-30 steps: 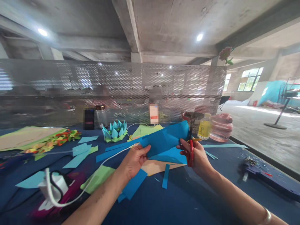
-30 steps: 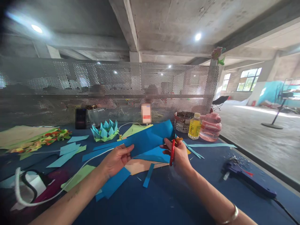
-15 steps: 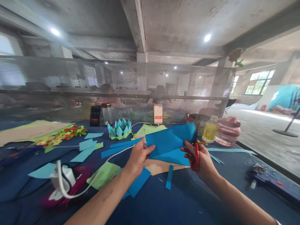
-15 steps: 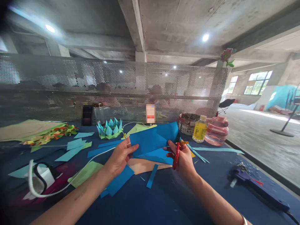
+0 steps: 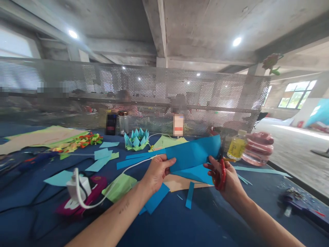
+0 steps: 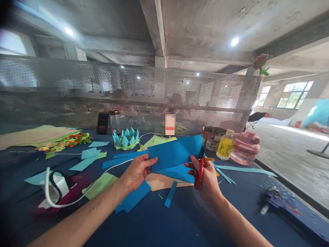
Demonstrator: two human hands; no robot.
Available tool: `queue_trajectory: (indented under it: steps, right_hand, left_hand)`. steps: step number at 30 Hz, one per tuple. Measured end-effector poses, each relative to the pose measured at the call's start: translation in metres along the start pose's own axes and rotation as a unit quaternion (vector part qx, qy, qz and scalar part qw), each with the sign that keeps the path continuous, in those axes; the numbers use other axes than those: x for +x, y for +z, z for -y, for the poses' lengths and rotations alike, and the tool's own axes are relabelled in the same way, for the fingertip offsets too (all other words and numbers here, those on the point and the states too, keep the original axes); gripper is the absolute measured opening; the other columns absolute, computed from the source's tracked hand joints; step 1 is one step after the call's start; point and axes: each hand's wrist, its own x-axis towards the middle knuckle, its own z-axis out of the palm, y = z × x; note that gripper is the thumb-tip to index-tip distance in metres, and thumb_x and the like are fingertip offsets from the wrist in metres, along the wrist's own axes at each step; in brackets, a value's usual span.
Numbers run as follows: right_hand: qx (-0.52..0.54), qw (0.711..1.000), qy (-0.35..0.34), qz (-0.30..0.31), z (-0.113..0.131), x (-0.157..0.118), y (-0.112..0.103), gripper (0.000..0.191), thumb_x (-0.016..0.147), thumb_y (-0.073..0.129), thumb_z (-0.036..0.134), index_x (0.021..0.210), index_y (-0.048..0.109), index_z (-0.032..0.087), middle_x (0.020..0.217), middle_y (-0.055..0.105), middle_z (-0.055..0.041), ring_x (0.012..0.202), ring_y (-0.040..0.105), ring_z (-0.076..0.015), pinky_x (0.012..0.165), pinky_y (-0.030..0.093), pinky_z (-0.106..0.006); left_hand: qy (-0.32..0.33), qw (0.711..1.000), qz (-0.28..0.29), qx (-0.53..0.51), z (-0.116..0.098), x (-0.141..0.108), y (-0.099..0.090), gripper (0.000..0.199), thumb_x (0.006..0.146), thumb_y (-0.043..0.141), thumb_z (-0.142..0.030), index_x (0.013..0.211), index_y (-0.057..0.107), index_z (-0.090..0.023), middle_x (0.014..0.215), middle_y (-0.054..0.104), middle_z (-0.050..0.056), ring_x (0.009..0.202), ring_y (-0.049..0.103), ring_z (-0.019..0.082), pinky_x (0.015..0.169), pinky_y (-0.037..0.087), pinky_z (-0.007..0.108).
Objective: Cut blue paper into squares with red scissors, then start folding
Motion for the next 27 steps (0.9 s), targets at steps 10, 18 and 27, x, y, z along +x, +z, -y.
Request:
queue_trajectory:
  steps: [10,18,27]
  right_hand:
    - [-0.014,1.0,0.015,-0.015,0.0035,-0.0019,0.0017,0.042,0.047,0.089,0.033,0.065,0.053,0.018,0.056,0.066,0.0017,0.035,0.055,-0.009,0.027,0.04,-0.013]
    - [-0.01,1.0,0.009,-0.009,0.0035,-0.0017,0.0027,0.041,0.047,0.089,0.031,0.065,0.054,0.018,0.056,0.067,0.0011,0.037,0.057,-0.0095,0.03,0.044,-0.013]
    - [-0.003,1.0,0.019,-0.012,0.002,0.0012,0.0002,0.042,0.046,0.089,0.031,0.065,0.054,0.019,0.055,0.066,0.0018,0.035,0.056,-0.0089,0.028,0.043,-0.013]
  left_hand:
    - [-0.002,0.999,0.022,-0.033,0.0038,0.0036,-0.004,0.023,0.056,0.084,-0.026,0.062,0.064,-0.014,0.061,0.066,0.002,0.058,0.06,0.014,0.061,0.047,0.028]
    - [-0.015,0.999,0.011,-0.03,0.0016,0.0013,-0.0018,0.024,0.056,0.083,-0.026,0.064,0.063,-0.014,0.058,0.064,0.0,0.053,0.058,0.012,0.055,0.047,0.026]
    - [-0.009,1.0,-0.01,-0.018,0.0059,0.0043,-0.0051,0.036,0.056,0.083,-0.029,0.053,0.049,-0.018,0.049,0.053,-0.005,0.043,0.047,0.007,0.049,0.044,0.025]
